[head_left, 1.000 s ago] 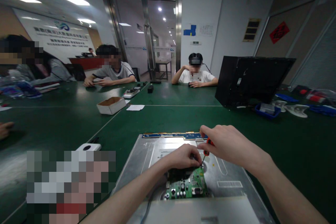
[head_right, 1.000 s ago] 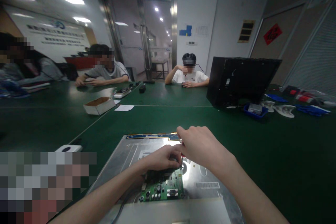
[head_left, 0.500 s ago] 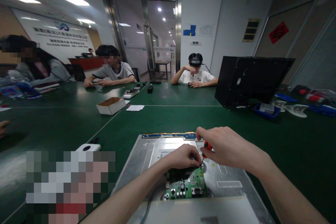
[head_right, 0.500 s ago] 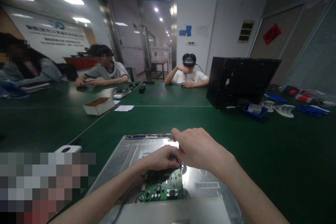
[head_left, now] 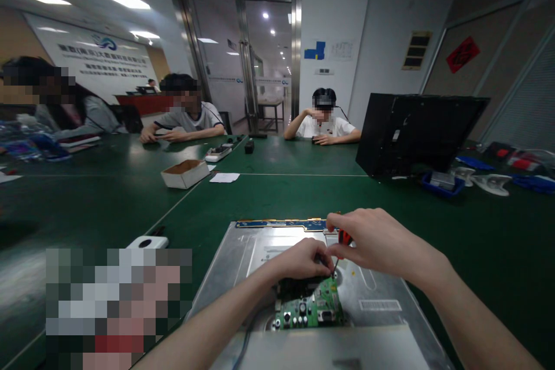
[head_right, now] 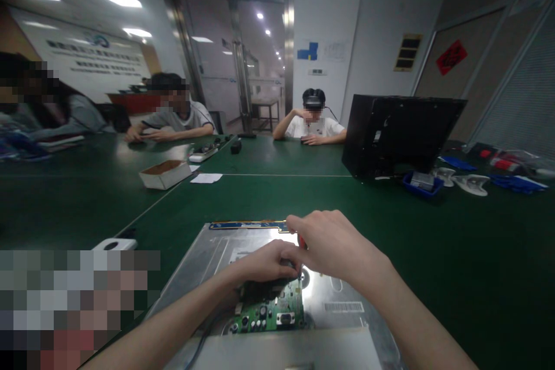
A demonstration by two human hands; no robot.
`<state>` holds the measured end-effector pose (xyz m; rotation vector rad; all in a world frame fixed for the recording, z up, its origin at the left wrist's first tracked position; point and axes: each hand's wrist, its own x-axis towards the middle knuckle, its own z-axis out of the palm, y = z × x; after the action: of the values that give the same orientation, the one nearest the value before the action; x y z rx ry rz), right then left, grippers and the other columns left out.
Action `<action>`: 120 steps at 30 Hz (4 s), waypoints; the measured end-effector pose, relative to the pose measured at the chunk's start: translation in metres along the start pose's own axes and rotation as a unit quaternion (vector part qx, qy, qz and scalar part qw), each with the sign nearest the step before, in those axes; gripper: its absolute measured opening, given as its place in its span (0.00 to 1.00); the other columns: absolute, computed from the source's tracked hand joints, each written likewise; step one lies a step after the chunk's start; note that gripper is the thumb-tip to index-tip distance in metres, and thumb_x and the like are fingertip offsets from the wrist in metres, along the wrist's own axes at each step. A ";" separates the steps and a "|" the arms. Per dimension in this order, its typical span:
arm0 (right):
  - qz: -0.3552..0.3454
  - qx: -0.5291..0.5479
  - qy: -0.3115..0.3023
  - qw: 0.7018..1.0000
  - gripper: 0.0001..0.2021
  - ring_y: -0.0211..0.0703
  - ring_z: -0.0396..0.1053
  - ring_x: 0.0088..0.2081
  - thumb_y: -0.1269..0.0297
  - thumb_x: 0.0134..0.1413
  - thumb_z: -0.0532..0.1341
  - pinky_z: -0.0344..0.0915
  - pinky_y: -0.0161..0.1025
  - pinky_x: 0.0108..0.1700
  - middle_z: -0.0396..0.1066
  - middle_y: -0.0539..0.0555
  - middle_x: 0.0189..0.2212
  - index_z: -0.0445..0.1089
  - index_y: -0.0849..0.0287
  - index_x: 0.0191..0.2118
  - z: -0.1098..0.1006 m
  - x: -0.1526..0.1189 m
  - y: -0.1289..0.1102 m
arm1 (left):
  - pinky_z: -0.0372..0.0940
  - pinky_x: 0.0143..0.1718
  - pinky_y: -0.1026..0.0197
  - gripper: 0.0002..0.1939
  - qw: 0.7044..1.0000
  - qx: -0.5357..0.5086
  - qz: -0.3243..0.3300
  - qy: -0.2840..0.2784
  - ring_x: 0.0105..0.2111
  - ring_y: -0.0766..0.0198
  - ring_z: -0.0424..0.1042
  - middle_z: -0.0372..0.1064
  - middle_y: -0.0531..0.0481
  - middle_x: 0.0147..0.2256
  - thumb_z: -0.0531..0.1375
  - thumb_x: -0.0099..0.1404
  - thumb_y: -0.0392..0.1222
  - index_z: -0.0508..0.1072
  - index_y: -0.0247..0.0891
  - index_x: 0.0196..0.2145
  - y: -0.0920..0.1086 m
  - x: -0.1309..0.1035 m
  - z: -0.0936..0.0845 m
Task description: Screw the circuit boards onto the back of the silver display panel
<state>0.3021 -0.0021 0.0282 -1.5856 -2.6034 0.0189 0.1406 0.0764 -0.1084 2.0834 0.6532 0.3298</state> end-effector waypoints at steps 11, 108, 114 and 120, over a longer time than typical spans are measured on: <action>-0.015 0.003 -0.004 1.000 0.10 0.44 0.71 0.29 0.68 0.52 0.60 0.50 0.36 0.25 0.74 0.50 0.30 0.65 0.56 0.43 -0.001 -0.001 0.001 | 0.62 0.33 0.67 0.08 1.000 0.006 0.000 -0.002 0.29 0.65 0.69 0.73 0.54 0.27 0.61 0.53 0.27 0.78 0.35 0.30 0.002 -0.001 -0.001; 0.007 0.000 -0.009 1.000 0.09 0.44 0.71 0.28 0.55 0.61 0.57 0.49 0.36 0.26 0.75 0.49 0.26 0.72 0.50 0.40 -0.002 0.000 0.004 | 0.62 0.34 0.66 0.06 1.000 -0.001 -0.001 -0.003 0.30 0.65 0.70 0.73 0.53 0.29 0.62 0.53 0.29 0.77 0.35 0.30 -0.005 0.001 0.001; 0.009 -0.010 -0.010 1.000 0.07 0.44 0.71 0.29 0.63 0.58 0.57 0.50 0.36 0.27 0.75 0.51 0.28 0.72 0.52 0.39 -0.002 0.000 0.002 | 0.62 0.34 0.66 0.07 1.000 -0.001 0.002 -0.004 0.29 0.64 0.70 0.73 0.54 0.27 0.61 0.53 0.28 0.77 0.35 0.29 -0.003 0.001 0.001; -0.020 0.026 -0.019 0.999 0.13 0.45 0.71 0.33 0.67 0.52 0.59 0.53 0.36 0.29 0.76 0.50 0.32 0.66 0.53 0.45 -0.004 -0.005 0.001 | 0.60 0.31 0.67 0.08 1.000 0.003 0.002 -0.004 0.27 0.67 0.67 0.71 0.55 0.25 0.61 0.52 0.26 0.77 0.35 0.29 0.002 0.000 -0.001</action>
<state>0.3055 -0.0066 0.0318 -1.5311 -2.6396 0.1153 0.1407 0.0762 -0.1060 2.0911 0.6453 0.3229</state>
